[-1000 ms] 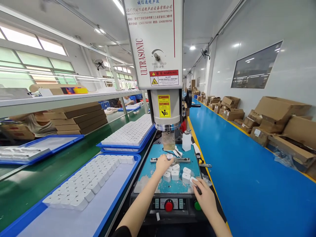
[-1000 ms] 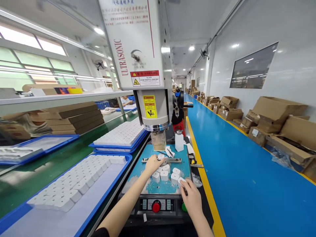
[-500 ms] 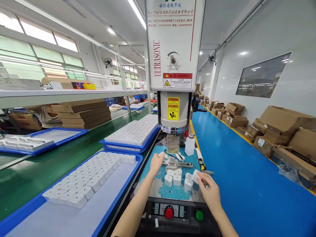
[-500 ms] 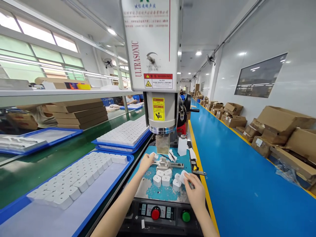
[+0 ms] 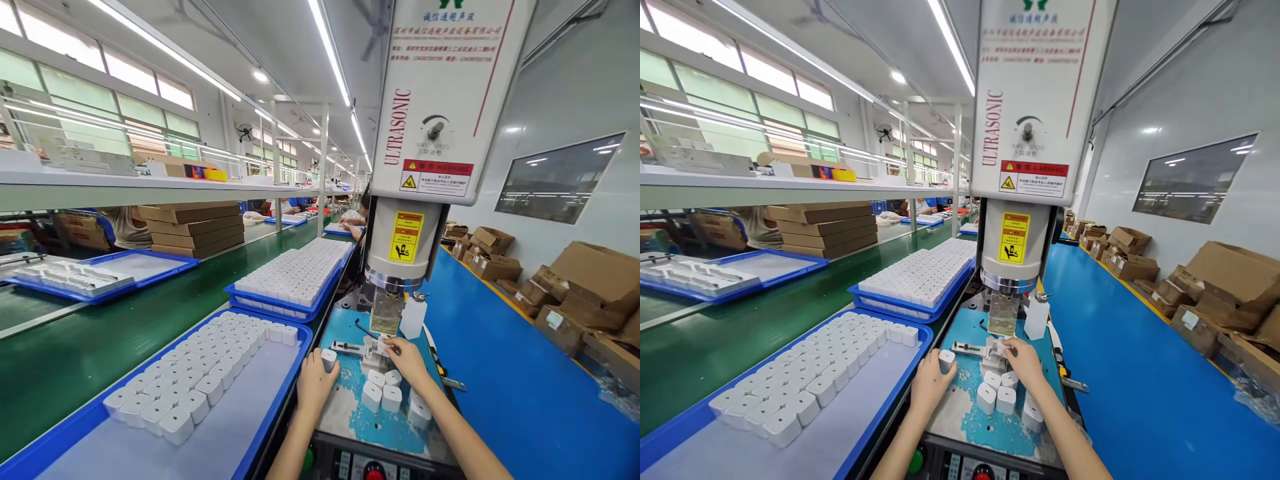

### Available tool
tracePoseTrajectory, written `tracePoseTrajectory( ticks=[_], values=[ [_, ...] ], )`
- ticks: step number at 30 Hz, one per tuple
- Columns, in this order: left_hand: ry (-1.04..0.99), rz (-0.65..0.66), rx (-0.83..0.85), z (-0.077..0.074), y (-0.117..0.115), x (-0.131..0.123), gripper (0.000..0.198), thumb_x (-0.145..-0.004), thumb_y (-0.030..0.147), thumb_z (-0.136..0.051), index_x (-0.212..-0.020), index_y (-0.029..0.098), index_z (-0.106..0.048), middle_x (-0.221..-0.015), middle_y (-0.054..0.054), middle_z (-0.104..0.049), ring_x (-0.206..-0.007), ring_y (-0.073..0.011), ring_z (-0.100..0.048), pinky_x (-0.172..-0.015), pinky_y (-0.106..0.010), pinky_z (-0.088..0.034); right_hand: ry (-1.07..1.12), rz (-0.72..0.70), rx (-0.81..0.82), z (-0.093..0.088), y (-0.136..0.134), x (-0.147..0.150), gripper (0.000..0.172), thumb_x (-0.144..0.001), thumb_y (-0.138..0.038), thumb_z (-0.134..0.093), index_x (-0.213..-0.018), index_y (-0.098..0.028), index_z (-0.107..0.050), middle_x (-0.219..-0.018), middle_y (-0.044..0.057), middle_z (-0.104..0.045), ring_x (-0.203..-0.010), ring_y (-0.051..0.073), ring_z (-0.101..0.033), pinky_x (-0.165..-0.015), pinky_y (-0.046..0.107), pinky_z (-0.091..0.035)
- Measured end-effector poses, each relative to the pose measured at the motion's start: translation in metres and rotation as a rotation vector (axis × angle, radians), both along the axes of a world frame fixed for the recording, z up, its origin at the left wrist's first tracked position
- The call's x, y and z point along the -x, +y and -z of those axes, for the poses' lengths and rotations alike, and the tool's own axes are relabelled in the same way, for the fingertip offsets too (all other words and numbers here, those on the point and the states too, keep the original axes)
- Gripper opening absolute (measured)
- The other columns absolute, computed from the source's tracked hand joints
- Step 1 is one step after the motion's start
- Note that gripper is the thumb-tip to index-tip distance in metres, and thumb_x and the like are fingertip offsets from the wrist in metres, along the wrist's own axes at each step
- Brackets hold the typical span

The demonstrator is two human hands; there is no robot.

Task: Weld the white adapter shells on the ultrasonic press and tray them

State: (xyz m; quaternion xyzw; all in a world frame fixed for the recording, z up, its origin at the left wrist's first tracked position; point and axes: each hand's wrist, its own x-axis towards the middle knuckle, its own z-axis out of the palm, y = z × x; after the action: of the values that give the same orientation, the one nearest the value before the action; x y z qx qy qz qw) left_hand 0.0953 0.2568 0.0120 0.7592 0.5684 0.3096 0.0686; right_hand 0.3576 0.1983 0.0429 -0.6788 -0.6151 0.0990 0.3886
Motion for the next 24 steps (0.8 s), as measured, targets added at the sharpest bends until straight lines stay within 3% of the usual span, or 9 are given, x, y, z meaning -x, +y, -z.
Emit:
tracePoseTrajectory(
  ticks=[6, 10, 17, 21, 24],
  values=[
    [-0.009, 0.0, -0.018, 0.011, 0.003, 0.0, 0.047, -0.08, 0.038, -0.056, -0.118, 0.012, -0.049, -0.108, -0.012, -0.061, -0.101, -0.0278, -0.054, -0.084, -0.033, -0.042, -0.039, -0.009, 0.066, 0.004, 0.01, 0.003, 0.028, -0.083, -0.031, -0.053, -0.103, -0.026, -0.072, -0.111, 0.005, -0.07, -0.094, 0.024, -0.067, -0.081, 0.035, -0.054],
    [-0.035, -0.012, 0.01, 0.013, 0.003, -0.001, 0.051, -0.081, 0.041, -0.055, -0.122, 0.011, -0.046, -0.11, -0.012, -0.06, -0.104, -0.0292, -0.053, -0.084, -0.034, -0.043, -0.053, -0.021, 0.092, 0.006, 0.015, 0.013, 0.025, -0.082, -0.027, -0.054, -0.097, -0.023, -0.073, -0.112, 0.007, -0.069, -0.084, 0.021, -0.068, -0.075, 0.033, -0.054],
    [-0.08, -0.042, 0.025, -0.002, -0.003, -0.002, 0.05, -0.082, 0.043, -0.051, -0.12, 0.011, -0.046, -0.11, -0.015, -0.059, -0.103, -0.0295, -0.057, -0.083, -0.035, -0.045, -0.045, -0.02, 0.057, -0.007, 0.008, 0.022, 0.021, -0.083, -0.03, -0.052, -0.091, -0.025, -0.071, -0.109, 0.008, -0.066, -0.091, 0.023, -0.065, -0.079, 0.036, -0.052],
    [-0.192, -0.056, 0.036, -0.006, -0.022, 0.013, 0.042, -0.086, 0.043, -0.046, -0.116, 0.014, -0.048, -0.11, -0.014, -0.06, -0.1, -0.0286, -0.06, -0.081, -0.036, -0.047, -0.035, 0.015, -0.017, -0.02, -0.018, 0.028, 0.023, -0.086, -0.032, -0.049, -0.097, -0.024, -0.066, -0.115, 0.009, -0.059, -0.105, 0.025, -0.06, -0.088, 0.04, -0.049],
    [-0.285, 0.082, -0.052, 0.005, -0.049, 0.032, 0.027, -0.09, 0.04, -0.041, -0.103, 0.02, -0.055, -0.102, -0.01, -0.063, -0.099, -0.0255, -0.061, -0.084, -0.034, -0.047, -0.081, 0.06, -0.171, -0.01, -0.067, 0.036, 0.021, -0.088, -0.029, -0.046, -0.096, -0.024, -0.064, -0.117, 0.01, -0.057, -0.113, 0.026, -0.056, -0.093, 0.042, -0.047]
  ],
)
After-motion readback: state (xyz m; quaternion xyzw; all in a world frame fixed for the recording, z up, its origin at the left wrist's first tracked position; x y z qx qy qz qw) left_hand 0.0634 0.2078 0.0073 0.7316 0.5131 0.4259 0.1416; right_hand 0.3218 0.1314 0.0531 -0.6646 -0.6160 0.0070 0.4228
